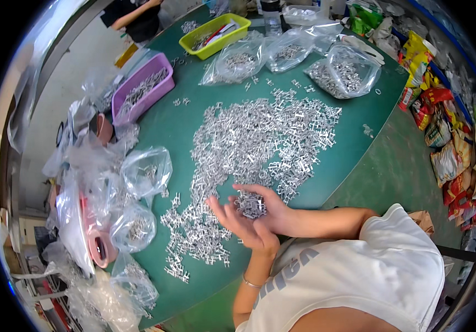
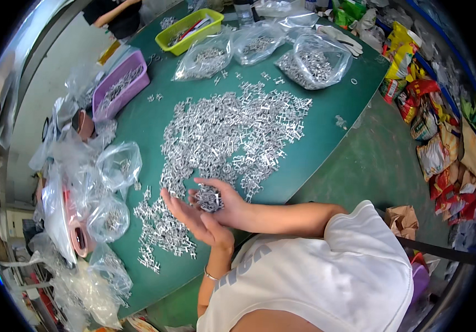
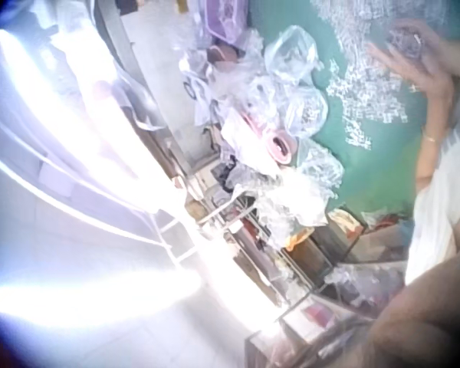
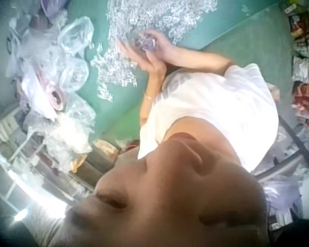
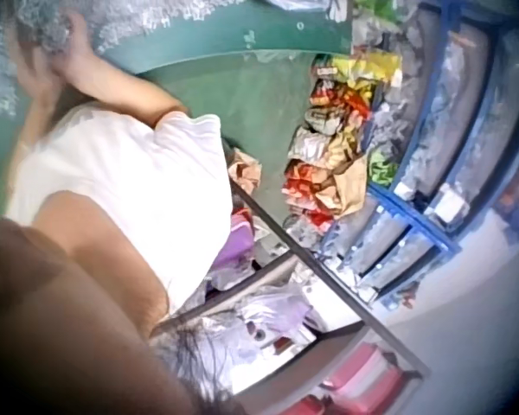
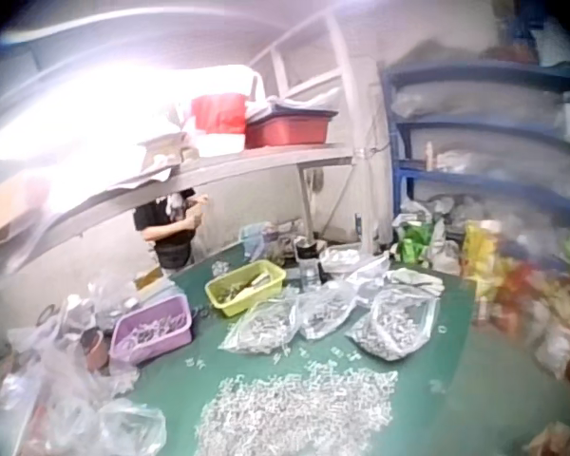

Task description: The person sorts small metal pieces by hand from a large pile on a table, occasionally pointing at a phone screen held by another person.

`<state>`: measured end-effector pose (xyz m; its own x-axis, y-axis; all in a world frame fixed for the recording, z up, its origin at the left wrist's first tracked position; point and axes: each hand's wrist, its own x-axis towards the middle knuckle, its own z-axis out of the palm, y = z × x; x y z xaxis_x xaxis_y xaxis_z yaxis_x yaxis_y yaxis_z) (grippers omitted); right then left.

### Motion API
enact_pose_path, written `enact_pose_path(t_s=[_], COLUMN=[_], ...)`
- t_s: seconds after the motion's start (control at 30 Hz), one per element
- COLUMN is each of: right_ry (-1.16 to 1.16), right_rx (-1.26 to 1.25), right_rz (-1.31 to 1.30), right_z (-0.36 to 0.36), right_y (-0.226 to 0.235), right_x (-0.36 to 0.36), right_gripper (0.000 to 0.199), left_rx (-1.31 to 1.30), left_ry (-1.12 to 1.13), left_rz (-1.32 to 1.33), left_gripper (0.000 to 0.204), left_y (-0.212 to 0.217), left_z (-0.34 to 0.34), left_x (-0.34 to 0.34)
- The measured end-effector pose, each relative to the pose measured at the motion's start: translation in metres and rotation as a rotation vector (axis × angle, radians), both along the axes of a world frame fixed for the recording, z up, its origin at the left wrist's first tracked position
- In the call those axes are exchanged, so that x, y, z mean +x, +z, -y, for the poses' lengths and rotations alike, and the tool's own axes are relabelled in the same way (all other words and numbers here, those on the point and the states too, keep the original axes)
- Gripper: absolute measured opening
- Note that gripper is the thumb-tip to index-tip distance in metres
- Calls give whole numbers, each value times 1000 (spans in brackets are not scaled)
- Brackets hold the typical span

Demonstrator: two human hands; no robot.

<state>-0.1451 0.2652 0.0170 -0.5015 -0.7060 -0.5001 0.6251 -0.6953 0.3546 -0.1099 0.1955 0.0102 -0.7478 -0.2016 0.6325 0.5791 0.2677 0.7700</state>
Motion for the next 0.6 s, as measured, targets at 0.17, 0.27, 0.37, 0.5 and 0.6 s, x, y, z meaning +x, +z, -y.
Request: enact_pose_path(t_s=[0.17,0.27,0.37,0.5,0.6], right_ry=[-286,-647,-896,-829,-129], right_rx=[46,512,1437,2846,3142], right_rz=[-176,-480,-929,-1133,-1075], right_z=[-56,-124,-199,-284,-304], right_y=[-13,10,33,19,-7], right_x=[-12,-42,-86,-134,-140], right_gripper=[29,28,36,36,43], left_rx=[-33,-64,-100,-137,-202], left_ry=[133,227,298,246,220], left_rz=[-168,-57,114,251,312], left_gripper=[47,39,33,28,27], left_y=[-2,-4,-13,-19,-28], left_z=[9,30,48,50,51], left_x=[-4,6,20,26,18])
